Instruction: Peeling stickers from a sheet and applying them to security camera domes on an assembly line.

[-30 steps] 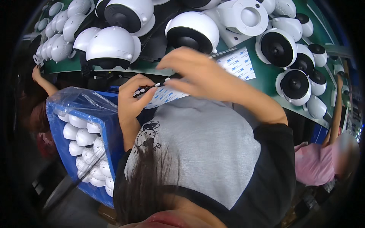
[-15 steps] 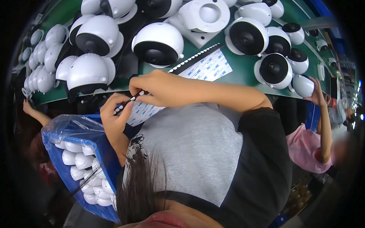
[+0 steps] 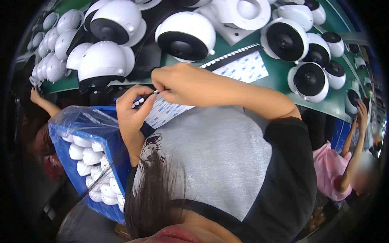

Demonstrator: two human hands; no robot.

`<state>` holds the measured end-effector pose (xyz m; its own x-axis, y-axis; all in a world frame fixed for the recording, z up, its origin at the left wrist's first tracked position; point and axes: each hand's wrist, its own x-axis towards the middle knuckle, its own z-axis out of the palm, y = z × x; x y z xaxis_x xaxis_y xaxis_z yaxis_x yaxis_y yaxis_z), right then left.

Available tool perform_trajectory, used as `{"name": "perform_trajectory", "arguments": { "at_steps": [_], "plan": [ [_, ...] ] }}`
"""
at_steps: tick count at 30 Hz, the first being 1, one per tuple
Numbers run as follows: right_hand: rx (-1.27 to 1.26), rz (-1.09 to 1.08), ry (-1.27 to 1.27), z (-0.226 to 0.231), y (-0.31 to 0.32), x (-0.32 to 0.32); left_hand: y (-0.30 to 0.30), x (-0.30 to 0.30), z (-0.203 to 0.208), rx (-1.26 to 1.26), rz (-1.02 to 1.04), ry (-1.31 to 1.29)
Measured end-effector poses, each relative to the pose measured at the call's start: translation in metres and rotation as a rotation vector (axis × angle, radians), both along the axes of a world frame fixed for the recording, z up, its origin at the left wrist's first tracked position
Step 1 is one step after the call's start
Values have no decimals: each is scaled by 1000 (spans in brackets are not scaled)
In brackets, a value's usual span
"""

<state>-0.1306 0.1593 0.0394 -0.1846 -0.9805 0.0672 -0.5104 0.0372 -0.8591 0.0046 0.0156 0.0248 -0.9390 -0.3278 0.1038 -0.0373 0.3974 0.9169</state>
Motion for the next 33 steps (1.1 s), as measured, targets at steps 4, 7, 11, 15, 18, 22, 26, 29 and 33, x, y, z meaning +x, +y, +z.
{"name": "perform_trajectory", "arguments": {
  "at_steps": [4,7,11,15,18,22,26,29,33],
  "plan": [
    [27,-106,-43,3,0,0,-1,-2,0,7,24,10],
    [-11,-100,71,2,-2,4,-2,-3,0,-13,30,-3],
    [-258,-138,447,7,12,-7,-3,-2,-1,26,85,-77],
    [-366,-693,498,16,59,-51,-8,1,-3,68,78,-82],
    [-536,-1040,204,2,86,-85,-10,2,-8,85,74,-53],
    [-524,-1088,-140,-20,108,-101,-11,4,-12,88,64,-89],
    [-436,-1059,-261,-25,116,-104,-12,5,-14,96,76,-104],
    [-469,-1049,-257,-26,116,-106,-11,6,-16,105,82,-106],
    [-523,-1014,-222,-30,116,-108,-11,7,-18,122,89,-105]
  ]
}}
